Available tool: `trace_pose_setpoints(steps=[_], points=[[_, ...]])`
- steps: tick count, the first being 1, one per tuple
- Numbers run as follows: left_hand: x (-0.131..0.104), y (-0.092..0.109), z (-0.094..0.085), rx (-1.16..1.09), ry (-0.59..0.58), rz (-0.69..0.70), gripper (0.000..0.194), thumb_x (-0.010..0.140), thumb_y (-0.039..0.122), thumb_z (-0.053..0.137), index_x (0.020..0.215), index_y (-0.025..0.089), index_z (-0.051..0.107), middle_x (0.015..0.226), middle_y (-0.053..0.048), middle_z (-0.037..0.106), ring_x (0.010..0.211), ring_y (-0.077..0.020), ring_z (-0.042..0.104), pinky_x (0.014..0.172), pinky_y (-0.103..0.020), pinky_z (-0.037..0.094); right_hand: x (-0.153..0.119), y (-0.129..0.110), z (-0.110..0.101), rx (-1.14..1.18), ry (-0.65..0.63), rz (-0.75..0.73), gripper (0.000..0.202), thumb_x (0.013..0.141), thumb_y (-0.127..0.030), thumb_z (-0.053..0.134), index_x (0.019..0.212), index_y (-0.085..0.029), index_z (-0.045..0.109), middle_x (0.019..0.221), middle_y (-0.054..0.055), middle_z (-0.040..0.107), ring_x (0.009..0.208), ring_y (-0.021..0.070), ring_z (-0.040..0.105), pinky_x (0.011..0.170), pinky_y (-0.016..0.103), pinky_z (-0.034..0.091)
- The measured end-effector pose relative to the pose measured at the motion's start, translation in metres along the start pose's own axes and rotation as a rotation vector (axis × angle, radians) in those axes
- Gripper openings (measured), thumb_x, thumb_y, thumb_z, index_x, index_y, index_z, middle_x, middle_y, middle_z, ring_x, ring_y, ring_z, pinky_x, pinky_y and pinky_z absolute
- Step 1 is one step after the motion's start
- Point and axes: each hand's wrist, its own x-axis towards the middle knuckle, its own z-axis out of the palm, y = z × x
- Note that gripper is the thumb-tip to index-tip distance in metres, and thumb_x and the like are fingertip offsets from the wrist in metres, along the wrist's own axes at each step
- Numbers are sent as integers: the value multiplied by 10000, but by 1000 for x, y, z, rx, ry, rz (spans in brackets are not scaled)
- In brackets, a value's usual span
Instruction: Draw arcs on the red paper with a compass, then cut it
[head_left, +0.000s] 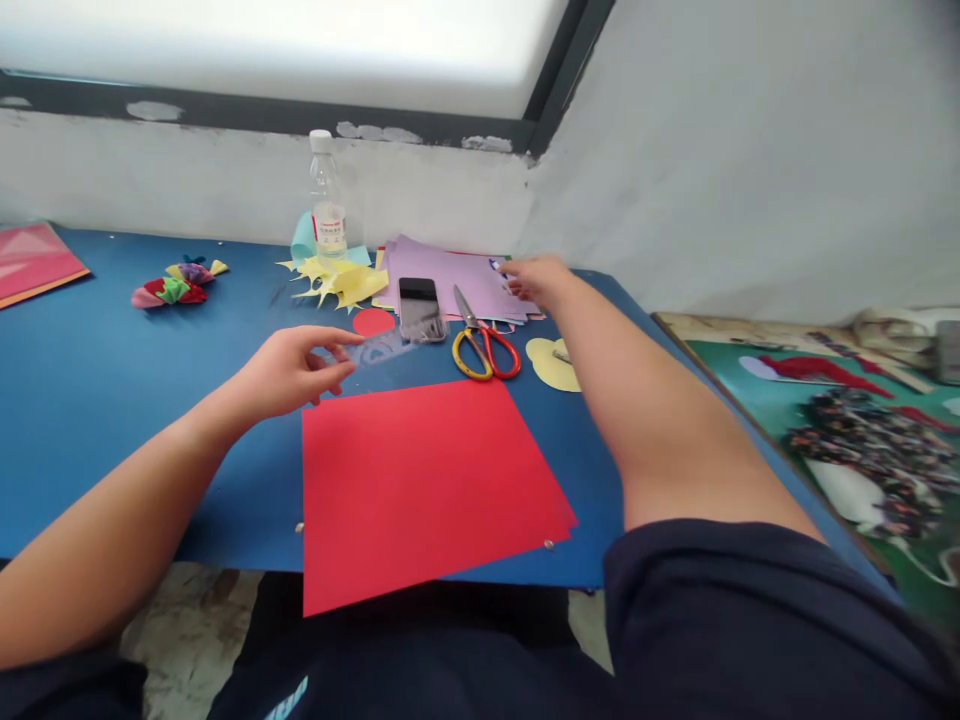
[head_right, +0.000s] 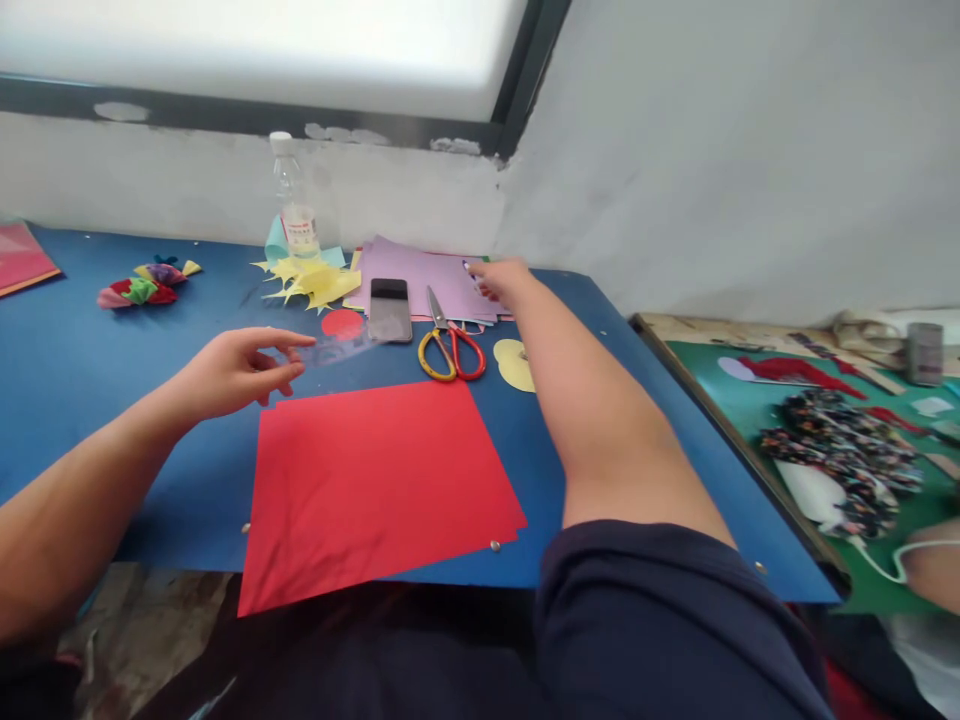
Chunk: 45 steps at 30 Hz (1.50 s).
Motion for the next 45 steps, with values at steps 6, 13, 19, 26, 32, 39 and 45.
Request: trace_pose_setpoints(steps=[6, 13, 19, 26, 32, 39, 45], points=[[-8, 5, 3, -245, -181, -6, 761, 886, 397, 1090, 1603, 240, 889, 964, -68, 953, 853, -251, 916, 771, -324, 727, -95, 7, -15, 512, -192, -45, 268, 1118, -479, 869, 1099, -226, 781, 1026, 75, 829, 935, 155, 819, 863, 255, 726], [3, -8, 45, -598, -252, -55, 648, 818, 421, 1194, 1335, 219, 859, 781, 16, 828, 682, -136, 741, 656, -224, 540, -232, 22, 26, 1041, -819, -144, 781, 664, -497, 1256, 1272, -237, 841, 1017, 24, 885, 901, 182, 874, 873, 307, 764], [-5, -8, 72, -643, -279, -78, 459, 900, 492, 1133, 1033, 222, 787, 725, 40, 727, 614, -120, 652, 579, -222, 509, -263, 46, 57, 1150, -792, -137, 721, 707, -373, 1263, 1243, -274, 791, 1140, -4, 905, 984, 182, 922, 954, 337, 781], [-7, -8, 73, -622, -322, -195, 373, 904, 416, 1101, 1095, 204, 861, 790, 6, 823, 663, -143, 745, 650, -235, 653, -264, 59, 67, 1199, -698, -8, 646, 722, -468, 1275, 1113, -258, 806, 941, -51, 823, 858, 131, 832, 840, 296, 776], [-8, -5, 74, -626, -383, -209, 324, 909, 372, 1098, 1075, 191, 888, 854, -16, 877, 682, -131, 777, 681, -212, 669, -266, 57, 65, 1133, -625, 11, 669, 680, -622, 1272, 884, -211, 785, 779, -34, 760, 685, 106, 730, 668, 243, 709], [-12, 1, 78, -710, -392, -192, 328, 908, 396, 1111, 1046, 191, 896, 1004, -95, 940, 857, -255, 902, 746, -335, 766, -272, 50, 60, 1093, -659, -15, 756, 571, -523, 1318, 899, -222, 707, 692, -49, 757, 562, 133, 743, 500, 203, 607], [-12, -4, 79, -759, -319, -220, 327, 901, 343, 1112, 1119, 192, 919, 1073, -111, 963, 818, -237, 899, 750, -329, 756, -271, 52, 64, 1079, -673, -67, 724, 724, -648, 1242, 898, -227, 679, 800, -7, 841, 633, 160, 817, 604, 263, 725]])
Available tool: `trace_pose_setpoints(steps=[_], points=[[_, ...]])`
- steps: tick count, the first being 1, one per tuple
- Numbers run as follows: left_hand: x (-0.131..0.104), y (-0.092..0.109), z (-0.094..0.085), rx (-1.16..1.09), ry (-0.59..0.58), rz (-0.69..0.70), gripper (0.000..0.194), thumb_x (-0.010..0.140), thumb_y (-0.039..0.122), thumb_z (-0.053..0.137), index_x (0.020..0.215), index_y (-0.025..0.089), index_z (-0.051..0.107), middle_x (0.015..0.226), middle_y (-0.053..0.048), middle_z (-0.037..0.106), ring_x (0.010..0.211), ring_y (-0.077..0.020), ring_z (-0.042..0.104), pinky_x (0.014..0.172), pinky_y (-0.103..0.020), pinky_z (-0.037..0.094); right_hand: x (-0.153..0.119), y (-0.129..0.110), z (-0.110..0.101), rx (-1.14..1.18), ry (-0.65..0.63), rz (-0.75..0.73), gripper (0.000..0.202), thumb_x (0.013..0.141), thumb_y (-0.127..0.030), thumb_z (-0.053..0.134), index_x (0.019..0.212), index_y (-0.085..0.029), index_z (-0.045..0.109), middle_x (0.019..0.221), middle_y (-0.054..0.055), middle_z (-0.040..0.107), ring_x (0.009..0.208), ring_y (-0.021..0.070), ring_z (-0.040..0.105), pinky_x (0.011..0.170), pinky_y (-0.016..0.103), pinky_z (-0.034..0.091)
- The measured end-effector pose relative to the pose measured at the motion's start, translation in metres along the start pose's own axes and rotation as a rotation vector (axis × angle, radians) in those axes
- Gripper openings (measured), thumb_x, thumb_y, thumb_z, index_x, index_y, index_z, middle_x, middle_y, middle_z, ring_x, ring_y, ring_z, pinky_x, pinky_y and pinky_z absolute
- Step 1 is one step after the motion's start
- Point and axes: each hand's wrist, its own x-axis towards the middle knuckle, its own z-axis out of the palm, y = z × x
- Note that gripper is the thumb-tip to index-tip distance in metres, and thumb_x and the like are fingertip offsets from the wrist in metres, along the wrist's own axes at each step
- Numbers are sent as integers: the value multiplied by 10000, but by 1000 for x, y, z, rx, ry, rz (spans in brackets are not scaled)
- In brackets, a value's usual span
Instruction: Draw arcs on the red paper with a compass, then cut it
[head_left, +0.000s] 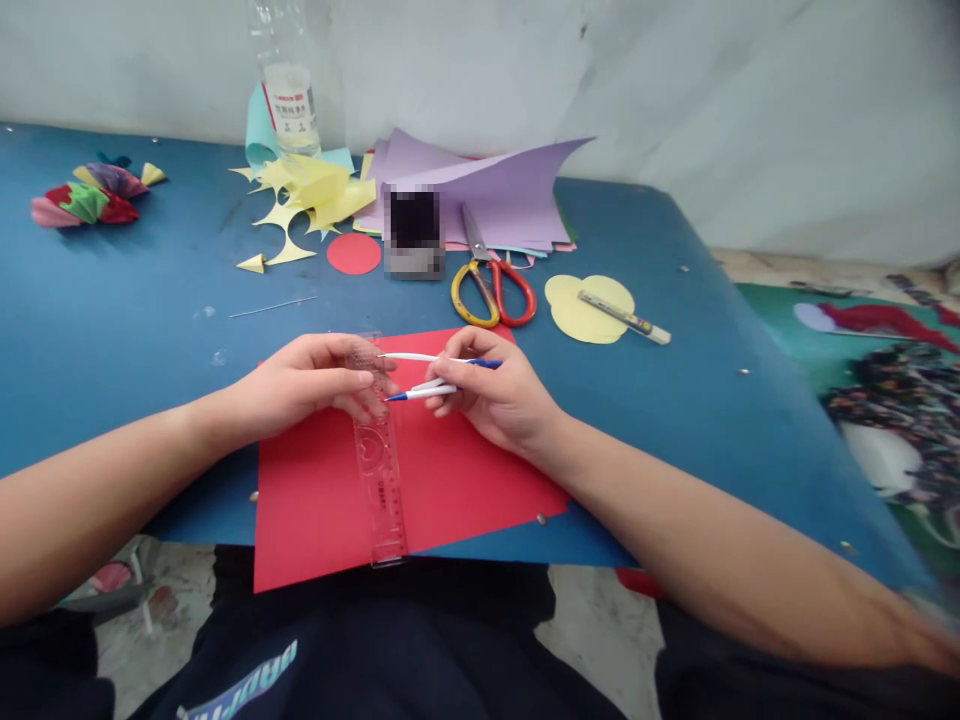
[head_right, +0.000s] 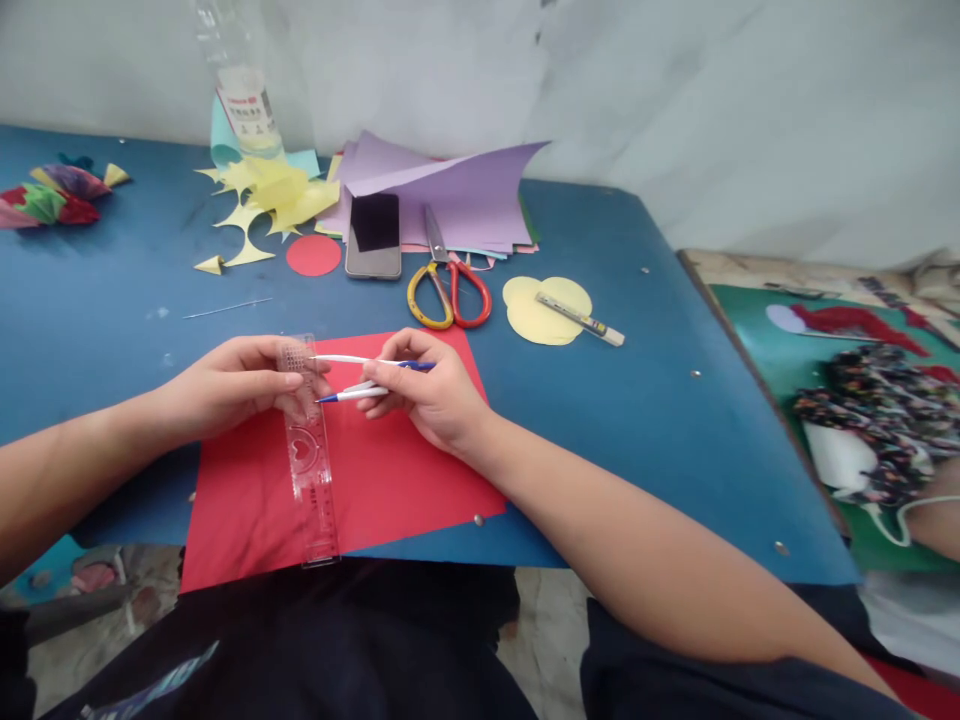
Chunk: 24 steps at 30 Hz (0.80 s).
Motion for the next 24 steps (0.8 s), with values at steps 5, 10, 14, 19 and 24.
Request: trace_pose_setpoints(steps=[5, 10, 14, 19, 24], points=[[0, 1, -2, -23, 18, 32, 284, 942, 363, 1094, 1060, 185, 907, 1009, -77, 957, 786, -210, 888, 726, -286, 738, -3, -1, -1, -160, 23, -36, 681, 722, -719, 1216, 876, -220, 779, 738, 7, 798, 616, 175, 773, 576, 289, 681], [2, 3, 0, -7, 31, 53, 296, 893, 347, 1123, 1012, 190, 902, 924, -61, 924, 729, -201, 861, 654, -266, 698, -11, -11, 0, -356, 54, -100, 651, 748, -728, 1201, 856, -228, 798, 697, 7, 755, 594, 160, 681, 596, 319, 614], [0, 3, 3, -3, 39, 65, 240, 915, 324, 1094, 993, 197, 906, 862, -41, 889, 690, -164, 810, 696, -264, 678, -13, -14, 1, -494, 58, -175, 640, 849, -803, 1109, 900, -242, 804, 728, 8, 745, 621, 160, 637, 611, 337, 574], [-2, 4, 3, 42, 39, 70, 209, 944, 313, 1050, 1079, 196, 940, 907, -47, 903, 694, -160, 810, 683, -268, 663, -16, -15, 0, -635, 74, -300, 551, 964, -745, 1028, 891, -258, 781, 752, 1, 723, 660, 149, 575, 647, 327, 548], [-5, 8, 5, 93, 90, 54, 237, 929, 347, 1044, 1089, 211, 934, 911, -40, 899, 731, -184, 834, 717, -299, 704, -20, -16, 2, -660, 102, -347, 502, 1008, -709, 987, 901, -272, 766, 762, 3, 724, 668, 157, 558, 639, 332, 530]])
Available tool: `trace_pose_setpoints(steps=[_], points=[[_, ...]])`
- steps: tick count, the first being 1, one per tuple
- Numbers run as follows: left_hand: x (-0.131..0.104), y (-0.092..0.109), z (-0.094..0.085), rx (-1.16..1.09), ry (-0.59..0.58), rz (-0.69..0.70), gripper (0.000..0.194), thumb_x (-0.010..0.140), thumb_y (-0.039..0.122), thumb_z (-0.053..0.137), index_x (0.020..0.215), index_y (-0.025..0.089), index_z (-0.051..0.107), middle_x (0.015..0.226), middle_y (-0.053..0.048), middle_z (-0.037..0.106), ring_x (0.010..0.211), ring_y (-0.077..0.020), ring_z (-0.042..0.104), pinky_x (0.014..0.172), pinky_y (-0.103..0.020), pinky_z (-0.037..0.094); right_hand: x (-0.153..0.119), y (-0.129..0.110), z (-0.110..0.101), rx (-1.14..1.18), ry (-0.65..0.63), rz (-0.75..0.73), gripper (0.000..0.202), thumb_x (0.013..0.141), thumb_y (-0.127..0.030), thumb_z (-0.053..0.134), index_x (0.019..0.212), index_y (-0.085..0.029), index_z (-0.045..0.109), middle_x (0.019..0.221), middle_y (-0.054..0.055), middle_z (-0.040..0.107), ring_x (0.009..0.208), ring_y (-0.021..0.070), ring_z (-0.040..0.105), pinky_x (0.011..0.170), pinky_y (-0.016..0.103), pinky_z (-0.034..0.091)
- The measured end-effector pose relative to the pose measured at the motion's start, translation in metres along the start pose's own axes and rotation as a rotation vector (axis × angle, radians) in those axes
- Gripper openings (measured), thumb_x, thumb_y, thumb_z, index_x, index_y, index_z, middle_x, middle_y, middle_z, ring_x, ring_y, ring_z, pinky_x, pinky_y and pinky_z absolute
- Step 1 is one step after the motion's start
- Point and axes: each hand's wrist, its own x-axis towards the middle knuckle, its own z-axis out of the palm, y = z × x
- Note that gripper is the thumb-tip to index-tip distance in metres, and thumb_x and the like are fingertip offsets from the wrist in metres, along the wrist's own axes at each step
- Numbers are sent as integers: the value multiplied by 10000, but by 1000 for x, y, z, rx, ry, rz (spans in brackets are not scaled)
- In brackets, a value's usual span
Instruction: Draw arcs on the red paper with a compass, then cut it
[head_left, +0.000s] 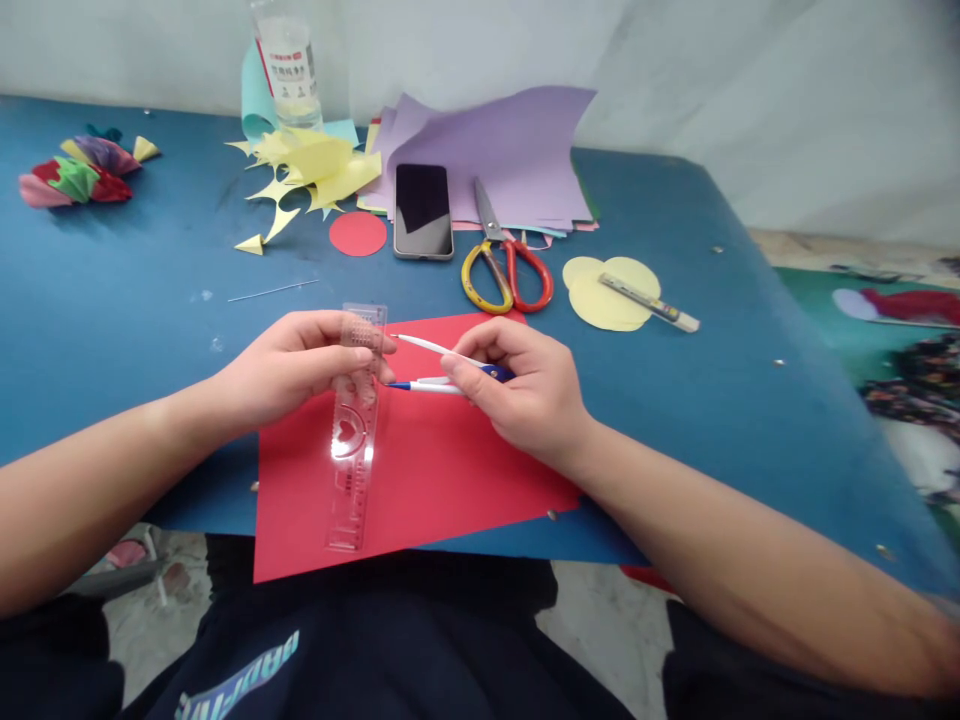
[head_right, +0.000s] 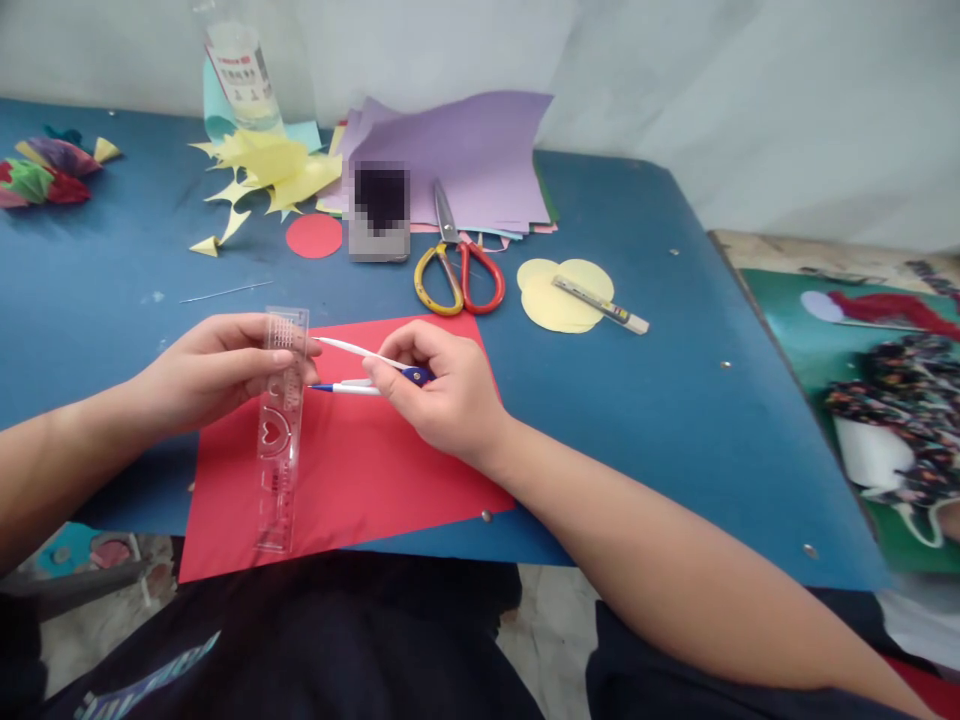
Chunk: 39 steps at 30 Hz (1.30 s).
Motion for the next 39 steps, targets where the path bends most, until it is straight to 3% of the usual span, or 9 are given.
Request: trace_pose_setpoints(steps=[26, 33, 39], points=[[-13, 8, 11, 147, 37, 75, 186, 958, 404, 1029, 995, 234, 964, 921, -40, 917, 819, -210, 826, 852, -358, 727, -10, -6, 0, -107, 144, -116, 349, 1065, -569, 965, 935, -299, 787, 749, 6, 741, 643, 182, 633, 621, 375, 507], [-13, 9, 9, 328, -36, 107, 367, 1033, 559, 976, 894, 226, 911, 791, -38, 850, 749, -195, 753, 759, -317, 655, -10, -6, 0, -123, 152, -123, 358, 1063, -594, 975, 933, -312, 795, 739, 10, 735, 649, 191, 624, 615, 384, 509], [-14, 11, 9, 298, 13, 110, 360, 1020, 548, 996, 940, 205, 922, 849, -52, 879, 765, -197, 771, 748, -311, 665, -11, -3, -1, -155, 160, -191, 253, 1097, -448, 942, 955, -303, 791, 758, 4, 753, 648, 180, 647, 612, 363, 518]])
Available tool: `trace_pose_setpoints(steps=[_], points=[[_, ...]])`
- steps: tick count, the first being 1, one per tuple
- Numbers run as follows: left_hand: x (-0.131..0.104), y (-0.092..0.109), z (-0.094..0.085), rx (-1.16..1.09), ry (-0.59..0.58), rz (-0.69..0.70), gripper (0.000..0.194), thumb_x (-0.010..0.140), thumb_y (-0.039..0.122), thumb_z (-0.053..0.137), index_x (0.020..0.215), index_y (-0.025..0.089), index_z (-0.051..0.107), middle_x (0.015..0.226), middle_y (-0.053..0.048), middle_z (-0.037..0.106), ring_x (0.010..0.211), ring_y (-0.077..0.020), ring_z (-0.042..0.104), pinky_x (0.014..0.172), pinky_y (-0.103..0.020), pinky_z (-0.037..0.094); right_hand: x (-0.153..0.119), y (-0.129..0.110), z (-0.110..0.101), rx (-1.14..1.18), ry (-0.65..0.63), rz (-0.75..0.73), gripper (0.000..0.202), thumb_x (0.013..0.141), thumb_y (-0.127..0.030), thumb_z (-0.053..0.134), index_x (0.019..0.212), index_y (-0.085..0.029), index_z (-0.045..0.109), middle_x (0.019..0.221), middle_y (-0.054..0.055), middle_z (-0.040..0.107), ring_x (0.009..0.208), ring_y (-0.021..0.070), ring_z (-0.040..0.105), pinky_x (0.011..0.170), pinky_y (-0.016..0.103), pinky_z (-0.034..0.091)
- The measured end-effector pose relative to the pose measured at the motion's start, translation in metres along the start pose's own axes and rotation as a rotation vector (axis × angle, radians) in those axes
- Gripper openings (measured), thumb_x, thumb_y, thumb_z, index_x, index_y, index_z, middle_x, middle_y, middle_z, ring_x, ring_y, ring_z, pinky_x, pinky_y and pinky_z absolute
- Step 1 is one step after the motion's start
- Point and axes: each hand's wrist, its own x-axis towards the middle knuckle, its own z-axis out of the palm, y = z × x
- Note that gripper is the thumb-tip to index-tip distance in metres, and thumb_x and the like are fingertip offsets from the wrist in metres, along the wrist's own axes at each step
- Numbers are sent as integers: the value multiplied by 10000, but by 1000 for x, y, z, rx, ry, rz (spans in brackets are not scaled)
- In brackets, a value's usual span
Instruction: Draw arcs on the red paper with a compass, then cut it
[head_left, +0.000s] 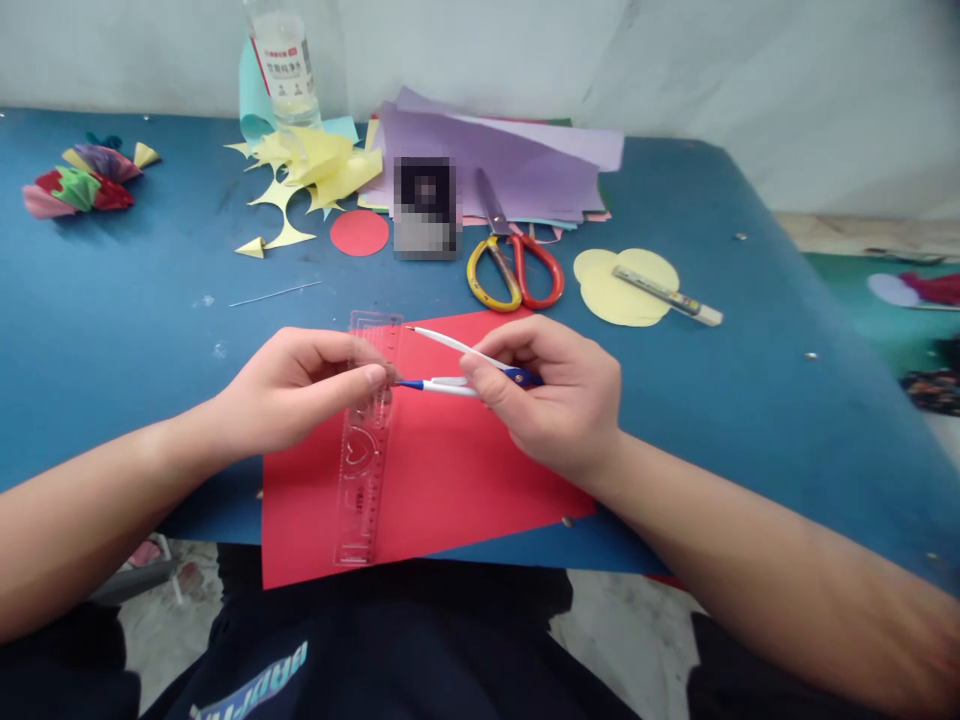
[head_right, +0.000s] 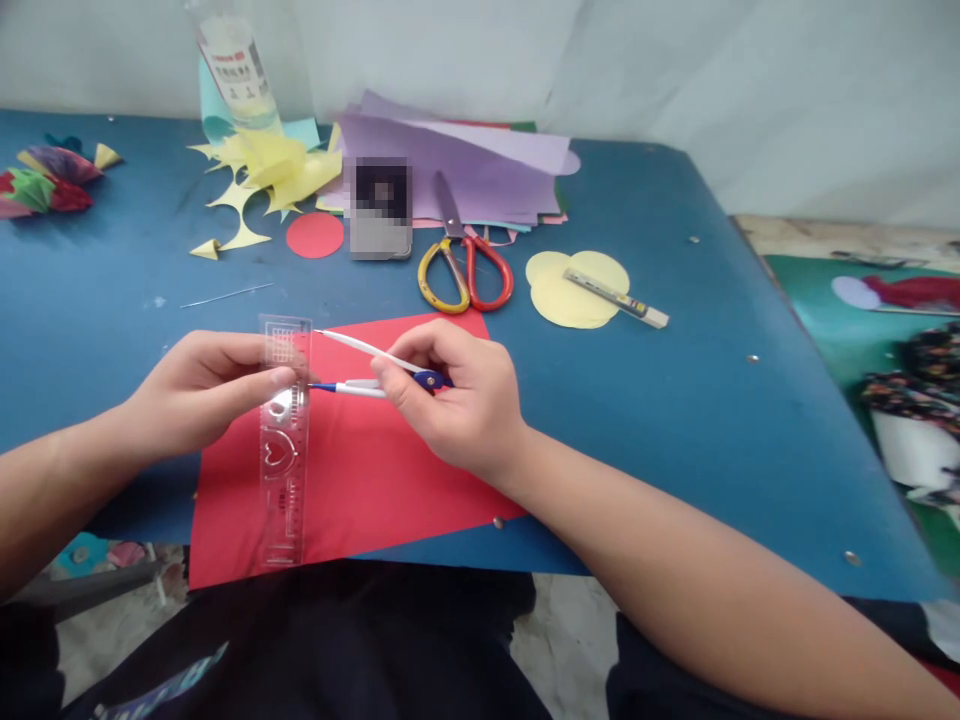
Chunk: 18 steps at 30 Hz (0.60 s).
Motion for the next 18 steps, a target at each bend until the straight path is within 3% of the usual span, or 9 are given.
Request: trace_pose_setpoints(steps=[7, 18], points=[[0, 5, 1, -23, -32, 4, 329, 1017, 458, 995, 871, 195, 862, 735, -28, 809, 660, -167, 733, 694, -283, 667, -1, 7, -2, -77, 19, -173, 148, 1098, -295, 907, 1000, -284, 797, 778, -19, 760, 643, 161, 656, 588, 329, 505], [-1, 4, 2, -24, -22, 1, 276, 1007, 388, 999, 864, 198, 859, 730, -17, 810, 669, -160, 751, 687, -257, 662, -2, 7, -2, -112, 19, -181, 167, 1139, -339, 897, 1025, -284, 788, 808, -7, 769, 660, 167, 672, 602, 329, 531]])
